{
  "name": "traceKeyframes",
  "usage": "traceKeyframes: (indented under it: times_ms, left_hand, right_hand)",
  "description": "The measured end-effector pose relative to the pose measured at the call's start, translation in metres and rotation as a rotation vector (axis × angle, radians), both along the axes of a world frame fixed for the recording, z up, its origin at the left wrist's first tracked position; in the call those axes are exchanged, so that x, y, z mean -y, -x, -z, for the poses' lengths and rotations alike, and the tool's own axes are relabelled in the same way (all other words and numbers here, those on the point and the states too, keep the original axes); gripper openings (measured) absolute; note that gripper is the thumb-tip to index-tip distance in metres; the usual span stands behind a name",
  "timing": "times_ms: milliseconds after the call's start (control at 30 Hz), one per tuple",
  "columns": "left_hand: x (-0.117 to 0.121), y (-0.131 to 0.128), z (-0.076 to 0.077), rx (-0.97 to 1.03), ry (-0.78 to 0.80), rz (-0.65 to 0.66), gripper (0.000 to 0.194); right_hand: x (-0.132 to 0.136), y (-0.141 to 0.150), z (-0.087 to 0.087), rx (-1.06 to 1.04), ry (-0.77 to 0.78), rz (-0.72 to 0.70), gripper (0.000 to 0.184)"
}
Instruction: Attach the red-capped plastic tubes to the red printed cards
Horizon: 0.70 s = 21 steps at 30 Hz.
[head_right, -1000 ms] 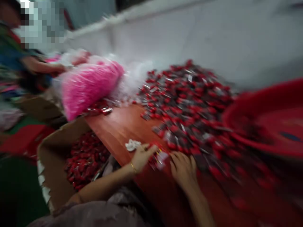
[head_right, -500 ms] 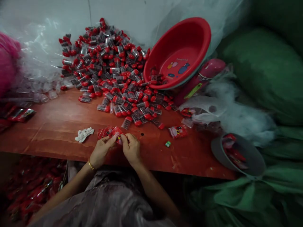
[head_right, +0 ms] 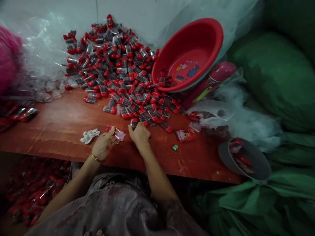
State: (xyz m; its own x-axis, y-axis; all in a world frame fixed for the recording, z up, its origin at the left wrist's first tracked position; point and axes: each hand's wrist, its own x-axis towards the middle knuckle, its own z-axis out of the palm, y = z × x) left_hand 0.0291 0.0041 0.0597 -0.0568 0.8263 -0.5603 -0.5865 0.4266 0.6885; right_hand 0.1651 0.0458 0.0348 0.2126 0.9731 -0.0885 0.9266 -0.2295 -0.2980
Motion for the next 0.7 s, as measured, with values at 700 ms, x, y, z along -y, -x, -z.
traceKeyframes:
  times_ms: [700]
  left_hand:
    - [0.012, -0.014, -0.001, -0.105, -0.141, 0.11, 0.039]
  right_hand:
    - [0.086, -0.04, -0.015, -1.154, -0.048, -0.184, 0.019]
